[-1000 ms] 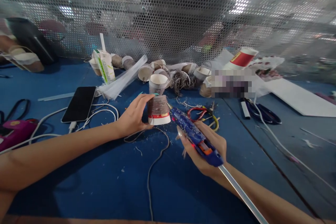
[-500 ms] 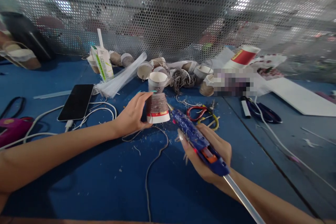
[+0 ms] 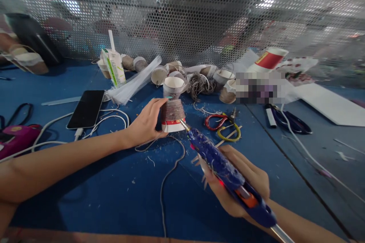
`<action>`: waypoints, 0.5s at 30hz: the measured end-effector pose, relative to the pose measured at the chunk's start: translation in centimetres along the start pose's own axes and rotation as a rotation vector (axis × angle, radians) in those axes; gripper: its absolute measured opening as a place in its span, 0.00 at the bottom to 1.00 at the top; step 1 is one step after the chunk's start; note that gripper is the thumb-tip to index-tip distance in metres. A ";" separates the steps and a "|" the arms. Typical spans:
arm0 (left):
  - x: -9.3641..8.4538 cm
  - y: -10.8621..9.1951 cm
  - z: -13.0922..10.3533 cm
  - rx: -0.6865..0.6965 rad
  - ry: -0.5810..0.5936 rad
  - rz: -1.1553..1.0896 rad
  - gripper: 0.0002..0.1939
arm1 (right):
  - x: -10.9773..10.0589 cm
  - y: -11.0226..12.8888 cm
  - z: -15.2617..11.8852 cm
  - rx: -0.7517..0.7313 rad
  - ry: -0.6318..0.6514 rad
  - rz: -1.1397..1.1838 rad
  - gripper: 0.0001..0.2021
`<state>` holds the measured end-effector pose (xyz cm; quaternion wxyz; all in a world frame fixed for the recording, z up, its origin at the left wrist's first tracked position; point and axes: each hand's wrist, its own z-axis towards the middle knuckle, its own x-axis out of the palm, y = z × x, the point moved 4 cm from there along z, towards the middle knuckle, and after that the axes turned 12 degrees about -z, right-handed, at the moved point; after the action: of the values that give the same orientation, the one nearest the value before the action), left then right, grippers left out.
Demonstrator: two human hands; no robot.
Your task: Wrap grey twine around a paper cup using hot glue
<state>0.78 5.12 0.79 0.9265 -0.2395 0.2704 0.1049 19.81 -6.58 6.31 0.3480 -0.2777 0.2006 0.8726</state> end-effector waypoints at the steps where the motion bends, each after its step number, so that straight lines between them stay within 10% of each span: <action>1: 0.0 0.0 0.0 -0.004 0.000 -0.005 0.46 | 0.1 -0.2 0.0 -0.010 -0.010 -0.014 0.11; 15: 0.0 -0.3 0.0 0.089 -0.016 -0.003 0.45 | 1.6 -2.1 -0.2 0.021 0.153 0.067 0.06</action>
<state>0.85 4.85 0.89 0.9385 -0.1977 0.2672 0.0934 20.38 -4.46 4.82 0.3050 -0.3331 0.2448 0.8579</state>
